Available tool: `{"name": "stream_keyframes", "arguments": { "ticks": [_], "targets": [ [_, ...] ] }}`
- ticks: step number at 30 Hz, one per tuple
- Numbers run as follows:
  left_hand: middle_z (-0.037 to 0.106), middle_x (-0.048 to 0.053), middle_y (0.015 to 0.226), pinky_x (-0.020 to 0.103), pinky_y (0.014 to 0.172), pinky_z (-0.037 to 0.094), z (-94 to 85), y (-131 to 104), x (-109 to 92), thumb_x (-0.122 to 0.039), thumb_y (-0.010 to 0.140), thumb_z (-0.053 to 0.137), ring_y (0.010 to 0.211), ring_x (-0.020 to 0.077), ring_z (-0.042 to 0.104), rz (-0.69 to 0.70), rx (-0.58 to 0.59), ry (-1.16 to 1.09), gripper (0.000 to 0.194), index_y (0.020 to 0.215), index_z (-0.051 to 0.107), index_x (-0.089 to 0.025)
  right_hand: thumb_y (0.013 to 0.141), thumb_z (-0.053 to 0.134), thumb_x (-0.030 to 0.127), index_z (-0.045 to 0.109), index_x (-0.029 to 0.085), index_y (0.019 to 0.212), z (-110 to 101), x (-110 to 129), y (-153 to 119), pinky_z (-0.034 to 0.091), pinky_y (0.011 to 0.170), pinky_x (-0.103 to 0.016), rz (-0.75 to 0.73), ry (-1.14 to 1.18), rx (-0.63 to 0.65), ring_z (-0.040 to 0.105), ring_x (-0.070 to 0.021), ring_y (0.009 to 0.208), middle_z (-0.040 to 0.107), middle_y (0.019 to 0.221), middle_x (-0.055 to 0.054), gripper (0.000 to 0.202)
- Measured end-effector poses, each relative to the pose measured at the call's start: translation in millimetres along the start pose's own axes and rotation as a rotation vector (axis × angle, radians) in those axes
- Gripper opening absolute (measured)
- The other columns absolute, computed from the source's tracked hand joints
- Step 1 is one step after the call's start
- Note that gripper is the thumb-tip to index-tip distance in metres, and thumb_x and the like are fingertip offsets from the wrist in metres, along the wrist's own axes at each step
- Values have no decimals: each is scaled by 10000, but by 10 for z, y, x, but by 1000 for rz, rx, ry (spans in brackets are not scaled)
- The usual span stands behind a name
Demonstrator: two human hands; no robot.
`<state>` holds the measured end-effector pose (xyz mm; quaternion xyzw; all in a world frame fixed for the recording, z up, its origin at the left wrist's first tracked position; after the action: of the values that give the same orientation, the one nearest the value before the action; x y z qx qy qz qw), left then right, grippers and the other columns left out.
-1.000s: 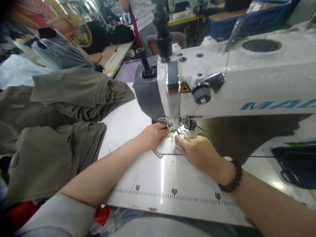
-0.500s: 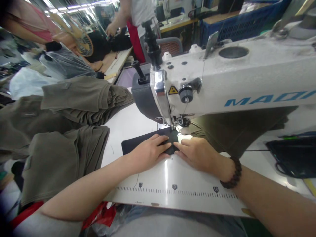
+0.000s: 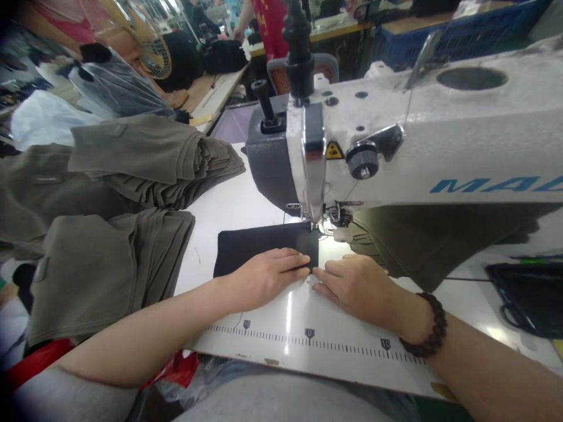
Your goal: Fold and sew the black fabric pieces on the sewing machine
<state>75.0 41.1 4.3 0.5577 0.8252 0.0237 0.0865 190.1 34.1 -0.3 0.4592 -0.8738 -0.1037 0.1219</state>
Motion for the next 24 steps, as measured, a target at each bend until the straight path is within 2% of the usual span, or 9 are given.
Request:
{"name": "stream_keyframes", "arguments": {
  "ticks": [11,18,24],
  "targets": [
    [560,98,1172,309,937,428,55,44,95,-159,893,384,1061,190,521,-37,15,22,262,1073,558,-81,915,313,328,641,164,884,17,-95,46,310,501,-282,96,-28,24,500,-123,529,554,586,-15,369],
    [564,136,1150,312,957,417,54,134,248,-137,870,428,1073,197,519,-45,-7,30,243,1056,556,-50,910,320,340,619,162,945,73,-213,80,294,487,-279,188,-85,16,507,-126,530,574,628,-12,350],
    [576,125,1114,304,949,424,44,217,425,-159,879,424,1062,185,525,-92,8,-1,231,1043,561,-72,909,315,373,601,174,999,98,-275,81,281,471,-259,253,-116,23,529,-117,559,616,704,-25,360]
  ]
}}
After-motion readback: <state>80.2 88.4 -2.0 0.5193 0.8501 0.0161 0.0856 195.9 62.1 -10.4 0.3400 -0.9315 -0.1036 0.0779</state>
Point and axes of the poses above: each hand's wrist, its own y-axis towards the middle knuckle, its own z-axis out of the palm, x = y × z, the point moved 6 cm from there along y, towards the middle knuckle
